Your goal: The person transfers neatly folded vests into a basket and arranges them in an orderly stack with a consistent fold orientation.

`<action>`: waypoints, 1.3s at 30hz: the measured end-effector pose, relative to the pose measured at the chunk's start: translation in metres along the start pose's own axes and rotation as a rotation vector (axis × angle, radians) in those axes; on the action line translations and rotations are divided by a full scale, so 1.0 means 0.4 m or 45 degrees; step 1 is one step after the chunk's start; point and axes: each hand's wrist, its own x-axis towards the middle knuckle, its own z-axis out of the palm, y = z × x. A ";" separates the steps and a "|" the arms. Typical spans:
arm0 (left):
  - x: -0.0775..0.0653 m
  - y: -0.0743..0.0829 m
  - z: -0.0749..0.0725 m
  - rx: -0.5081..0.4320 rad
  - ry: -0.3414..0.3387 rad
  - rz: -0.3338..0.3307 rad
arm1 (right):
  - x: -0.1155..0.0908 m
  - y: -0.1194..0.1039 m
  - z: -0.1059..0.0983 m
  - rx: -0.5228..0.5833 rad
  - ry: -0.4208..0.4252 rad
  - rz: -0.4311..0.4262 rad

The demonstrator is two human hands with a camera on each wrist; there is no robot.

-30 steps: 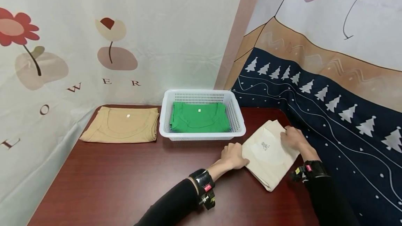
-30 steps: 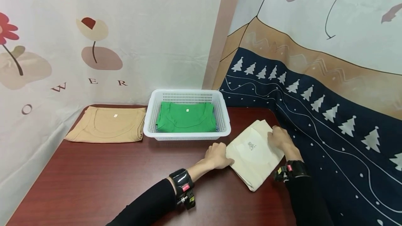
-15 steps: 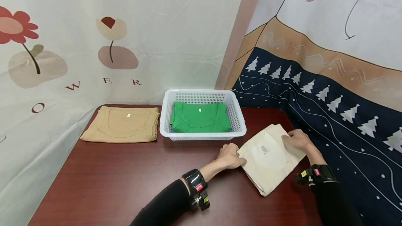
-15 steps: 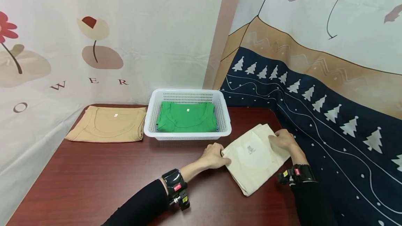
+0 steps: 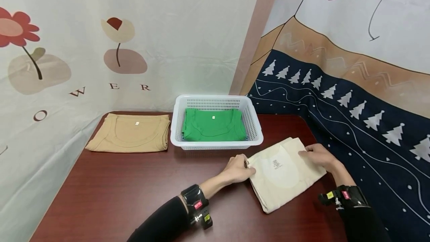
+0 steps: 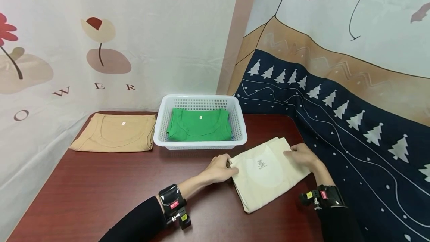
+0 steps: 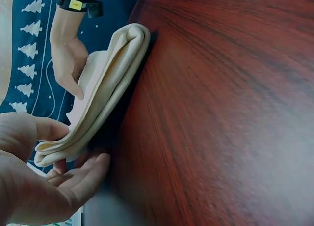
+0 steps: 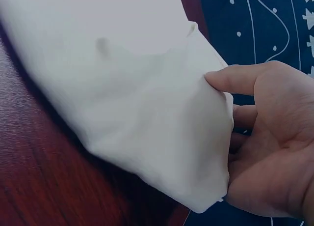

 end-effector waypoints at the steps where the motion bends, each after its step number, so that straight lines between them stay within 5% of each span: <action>1: -0.003 -0.004 -0.002 -0.016 0.003 -0.005 | -0.005 -0.003 0.004 0.007 0.002 -0.005; 16: -0.055 -0.036 -0.043 -0.342 0.026 -0.115 | -0.050 -0.014 0.056 0.170 -0.093 -0.028; 22: -0.050 -0.078 -0.050 -0.432 0.030 -0.082 | -0.065 -0.011 0.076 0.308 -0.195 -0.049; 26: -0.036 -0.122 -0.048 -0.440 0.040 -0.045 | -0.075 -0.011 0.085 0.381 -0.257 -0.059; 32: -0.076 -0.083 -0.080 -0.394 0.035 -0.115 | -0.076 -0.004 0.095 0.402 -0.292 -0.056; 39: -0.087 -0.093 -0.086 -0.327 -0.022 -0.137 | -0.071 -0.001 0.103 0.405 -0.300 -0.079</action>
